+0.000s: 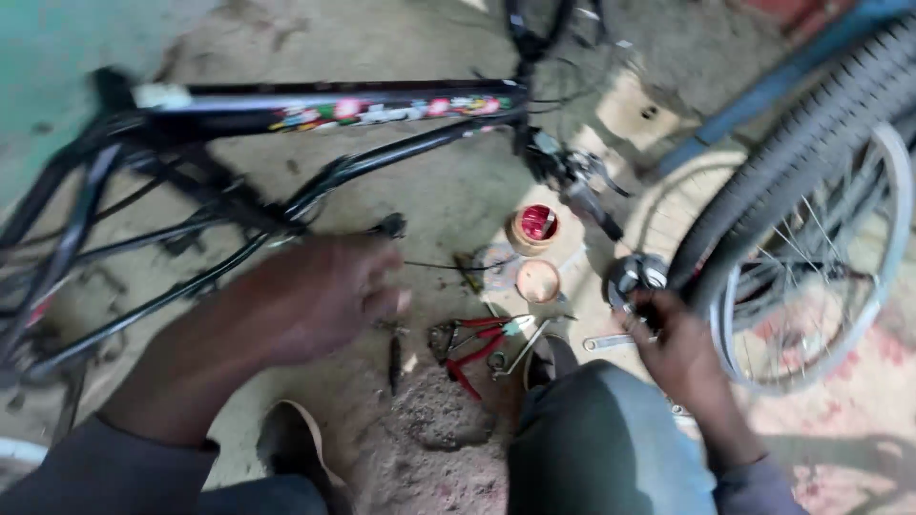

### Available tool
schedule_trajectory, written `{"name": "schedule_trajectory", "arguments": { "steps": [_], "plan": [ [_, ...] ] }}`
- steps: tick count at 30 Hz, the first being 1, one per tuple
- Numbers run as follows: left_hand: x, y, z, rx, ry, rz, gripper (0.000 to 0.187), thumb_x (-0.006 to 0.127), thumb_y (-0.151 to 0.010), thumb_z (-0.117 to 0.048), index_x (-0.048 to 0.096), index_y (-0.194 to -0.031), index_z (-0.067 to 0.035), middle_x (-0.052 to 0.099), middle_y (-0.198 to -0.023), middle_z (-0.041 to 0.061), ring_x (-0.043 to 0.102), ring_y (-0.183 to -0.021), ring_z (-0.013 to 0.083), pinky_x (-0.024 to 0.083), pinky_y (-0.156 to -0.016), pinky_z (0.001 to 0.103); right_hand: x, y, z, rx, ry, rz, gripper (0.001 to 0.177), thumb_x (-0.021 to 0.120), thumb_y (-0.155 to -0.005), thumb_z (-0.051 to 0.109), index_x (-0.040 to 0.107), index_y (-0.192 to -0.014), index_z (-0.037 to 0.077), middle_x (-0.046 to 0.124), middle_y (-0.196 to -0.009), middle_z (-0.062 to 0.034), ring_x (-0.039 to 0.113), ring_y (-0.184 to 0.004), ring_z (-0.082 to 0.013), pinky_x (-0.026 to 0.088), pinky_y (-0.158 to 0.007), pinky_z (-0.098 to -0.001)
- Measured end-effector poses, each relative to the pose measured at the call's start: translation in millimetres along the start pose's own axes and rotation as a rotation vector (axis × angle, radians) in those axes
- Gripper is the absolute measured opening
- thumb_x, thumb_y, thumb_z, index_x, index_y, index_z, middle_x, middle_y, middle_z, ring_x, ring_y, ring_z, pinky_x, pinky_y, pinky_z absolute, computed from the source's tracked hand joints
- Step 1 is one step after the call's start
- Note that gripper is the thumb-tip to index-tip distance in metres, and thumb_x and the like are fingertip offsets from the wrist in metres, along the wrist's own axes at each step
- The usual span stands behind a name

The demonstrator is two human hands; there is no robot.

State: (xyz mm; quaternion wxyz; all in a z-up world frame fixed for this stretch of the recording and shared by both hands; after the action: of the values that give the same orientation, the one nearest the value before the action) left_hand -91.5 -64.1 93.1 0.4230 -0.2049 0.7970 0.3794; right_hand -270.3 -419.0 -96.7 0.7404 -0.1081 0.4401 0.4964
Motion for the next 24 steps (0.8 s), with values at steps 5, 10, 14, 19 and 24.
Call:
{"name": "schedule_trajectory", "arguments": {
  "steps": [5, 10, 14, 19, 24],
  "plan": [
    [-52.7, 67.5, 28.7, 0.167, 0.231, -0.9, 0.012, 0.069, -0.092, -0.002, 0.072, -0.103, 0.003, 0.072, -0.086, 0.009, 0.06, -0.06, 0.0168, 0.05, -0.056, 0.03, -91.8, -5.6, 221.9, -0.429, 0.112, 0.004, 0.04, 0.067, -0.095, 0.026, 0.069, -0.128, 0.004, 0.077, -0.108, -0.012, 0.072, -0.077, -0.0274, 0.056, -0.065, -0.0407],
    [-71.5, 84.5, 101.0, 0.0, -0.131, -1.294, 0.014, 0.074, -0.094, -0.002, 0.067, -0.105, 0.0, 0.059, -0.102, 0.014, 0.063, -0.084, 0.0287, 0.051, -0.072, 0.043, -62.1, 15.1, 370.1, -0.841, 0.206, 0.145, 0.027, 0.075, -0.09, 0.019, 0.074, -0.115, 0.008, 0.077, -0.09, -0.0069, 0.067, -0.066, -0.0221, 0.052, -0.058, -0.0374],
    [-73.8, 68.1, 129.3, 0.102, -0.11, -1.468, 0.01, 0.076, -0.09, -0.001, 0.071, -0.098, -0.003, 0.067, -0.095, 0.012, 0.065, -0.083, 0.03, 0.054, -0.076, 0.04, 28.8, 10.1, 401.4, -0.769, 0.568, 0.457, 0.018, 0.064, -0.092, 0.025, 0.075, -0.106, 0.022, 0.078, -0.101, 0.0045, 0.071, -0.084, -0.0199, 0.056, -0.074, -0.0391],
    [-70.3, 57.5, 104.7, 0.077, -0.084, -1.072, 0.016, 0.07, -0.096, -0.019, 0.074, -0.09, -0.005, 0.071, -0.092, 0.011, 0.067, -0.071, 0.0283, 0.054, -0.066, 0.045, 262.3, -89.5, 224.2, -0.876, 0.53, 0.497, 0.026, 0.064, -0.091, 0.041, 0.069, -0.098, 0.016, 0.075, -0.097, -0.0078, 0.07, -0.085, -0.0337, 0.055, -0.076, -0.0474],
    [-61.6, 54.1, 102.0, 0.112, -0.007, -0.918, 0.017, 0.074, -0.091, -0.021, 0.074, -0.087, -0.004, 0.074, -0.081, 0.014, 0.069, -0.062, 0.0346, 0.055, -0.062, 0.048, 428.1, -48.0, 79.5, -0.568, 0.321, 0.577, 0.054, 0.078, -0.081, 0.032, 0.065, -0.132, 0.027, 0.059, -0.117, -0.0195, 0.067, -0.098, -0.0394, 0.059, -0.082, -0.0476]
  ]
}}
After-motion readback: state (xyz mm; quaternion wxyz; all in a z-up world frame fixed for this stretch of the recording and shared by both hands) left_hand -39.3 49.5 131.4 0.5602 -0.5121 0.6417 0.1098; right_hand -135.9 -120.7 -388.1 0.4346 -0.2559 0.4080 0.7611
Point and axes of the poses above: each hand's wrist, its own y-axis away from the middle knuckle, its own x-axis out of the palm, z = x × y, the point moved 2 cm from there along -y, towards the middle knuckle
